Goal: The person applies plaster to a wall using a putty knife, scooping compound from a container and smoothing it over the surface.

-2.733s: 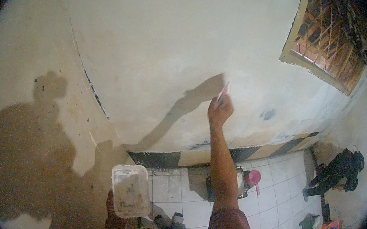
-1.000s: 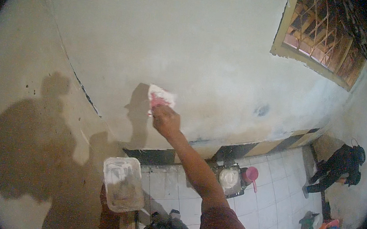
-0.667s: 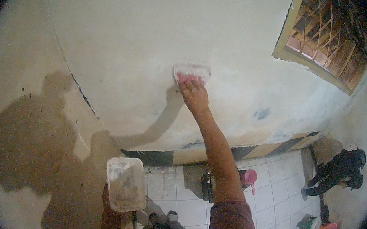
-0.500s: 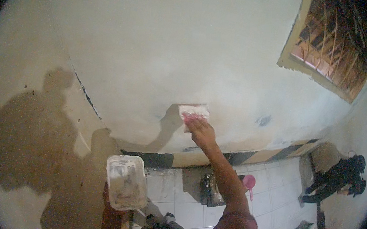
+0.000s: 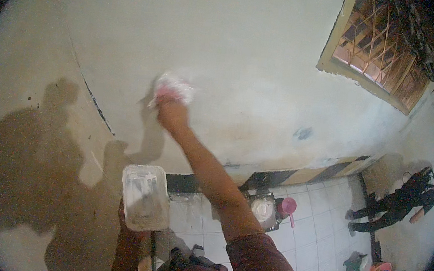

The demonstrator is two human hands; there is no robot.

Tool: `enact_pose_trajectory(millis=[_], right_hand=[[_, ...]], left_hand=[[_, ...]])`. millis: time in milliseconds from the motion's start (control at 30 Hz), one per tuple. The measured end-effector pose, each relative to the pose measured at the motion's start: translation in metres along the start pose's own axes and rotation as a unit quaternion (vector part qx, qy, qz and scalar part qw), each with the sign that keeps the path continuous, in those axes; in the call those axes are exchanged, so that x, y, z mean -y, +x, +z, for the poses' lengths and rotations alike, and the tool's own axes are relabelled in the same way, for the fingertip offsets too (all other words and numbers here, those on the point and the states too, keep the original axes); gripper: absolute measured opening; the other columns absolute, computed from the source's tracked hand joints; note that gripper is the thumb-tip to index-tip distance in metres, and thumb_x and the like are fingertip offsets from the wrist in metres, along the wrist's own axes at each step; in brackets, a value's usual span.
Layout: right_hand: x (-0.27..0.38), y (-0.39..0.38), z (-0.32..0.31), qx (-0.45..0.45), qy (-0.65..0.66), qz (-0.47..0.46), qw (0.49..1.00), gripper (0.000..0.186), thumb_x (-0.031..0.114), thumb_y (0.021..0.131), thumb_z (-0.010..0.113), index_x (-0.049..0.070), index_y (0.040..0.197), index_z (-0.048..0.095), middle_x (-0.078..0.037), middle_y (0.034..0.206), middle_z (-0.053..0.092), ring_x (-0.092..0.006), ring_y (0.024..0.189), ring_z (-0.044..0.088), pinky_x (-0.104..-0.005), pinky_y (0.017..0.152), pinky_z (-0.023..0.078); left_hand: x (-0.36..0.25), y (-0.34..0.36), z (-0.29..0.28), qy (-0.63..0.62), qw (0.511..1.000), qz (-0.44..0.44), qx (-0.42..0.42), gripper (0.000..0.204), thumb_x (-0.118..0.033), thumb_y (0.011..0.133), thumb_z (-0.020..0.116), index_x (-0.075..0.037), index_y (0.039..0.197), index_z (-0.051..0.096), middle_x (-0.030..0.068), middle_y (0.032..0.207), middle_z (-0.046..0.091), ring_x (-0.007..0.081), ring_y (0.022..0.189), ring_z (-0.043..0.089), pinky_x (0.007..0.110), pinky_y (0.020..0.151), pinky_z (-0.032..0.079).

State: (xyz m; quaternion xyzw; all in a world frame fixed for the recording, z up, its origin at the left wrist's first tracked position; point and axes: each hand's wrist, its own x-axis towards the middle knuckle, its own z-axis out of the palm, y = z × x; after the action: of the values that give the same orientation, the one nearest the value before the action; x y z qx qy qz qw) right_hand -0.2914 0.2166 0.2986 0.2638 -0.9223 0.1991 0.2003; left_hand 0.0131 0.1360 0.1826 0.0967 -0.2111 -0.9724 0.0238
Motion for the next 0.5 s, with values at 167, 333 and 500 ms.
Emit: enact_pose_trajectory(millis=[167, 333, 500], right_hand=[[0.01, -0.126, 0.034, -0.083, 0.048, -0.314, 0.945, 0.044, 0.018, 0.078, 0.061, 0.005, 0.12, 0.056, -0.013, 0.121, 0.058, -0.0334, 0.11, 0.057, -0.0442, 0.094, 0.047], [-0.093, -0.326, 0.056, 0.061, 0.053, -0.069, 0.994, 0.055, 0.009, 0.076, 0.064, 0.019, 0.13, 0.055, -0.008, 0.131, 0.057, -0.0281, 0.114, 0.058, -0.0388, 0.094, 0.049], [-0.137, -0.462, 0.037, -0.118, 0.313, 0.325, 0.884, 0.033, 0.0, 0.078, 0.057, 0.0, 0.111, 0.059, -0.008, 0.103, 0.063, -0.0246, 0.091, 0.062, -0.0348, 0.076, 0.052]], left_hand=[[-0.013, 0.0, -0.005, 0.008, 0.998, 0.056, 0.038, 0.059, -0.047, 0.093, 0.048, -0.01, 0.138, 0.041, 0.0112, 0.129, 0.054, 0.0281, 0.113, 0.056, 0.047, 0.094, 0.05], [-0.018, 0.006, 0.026, -0.009, 0.995, 0.038, 0.089, 0.062, -0.043, 0.087, 0.061, -0.008, 0.135, 0.045, 0.0117, 0.126, 0.057, 0.0281, 0.113, 0.057, 0.047, 0.096, 0.049], [-0.03, 0.001, 0.044, -0.014, 0.995, 0.004, 0.1, 0.048, -0.043, 0.092, 0.053, -0.008, 0.125, 0.055, 0.0102, 0.115, 0.063, 0.0262, 0.104, 0.061, 0.044, 0.092, 0.051]])
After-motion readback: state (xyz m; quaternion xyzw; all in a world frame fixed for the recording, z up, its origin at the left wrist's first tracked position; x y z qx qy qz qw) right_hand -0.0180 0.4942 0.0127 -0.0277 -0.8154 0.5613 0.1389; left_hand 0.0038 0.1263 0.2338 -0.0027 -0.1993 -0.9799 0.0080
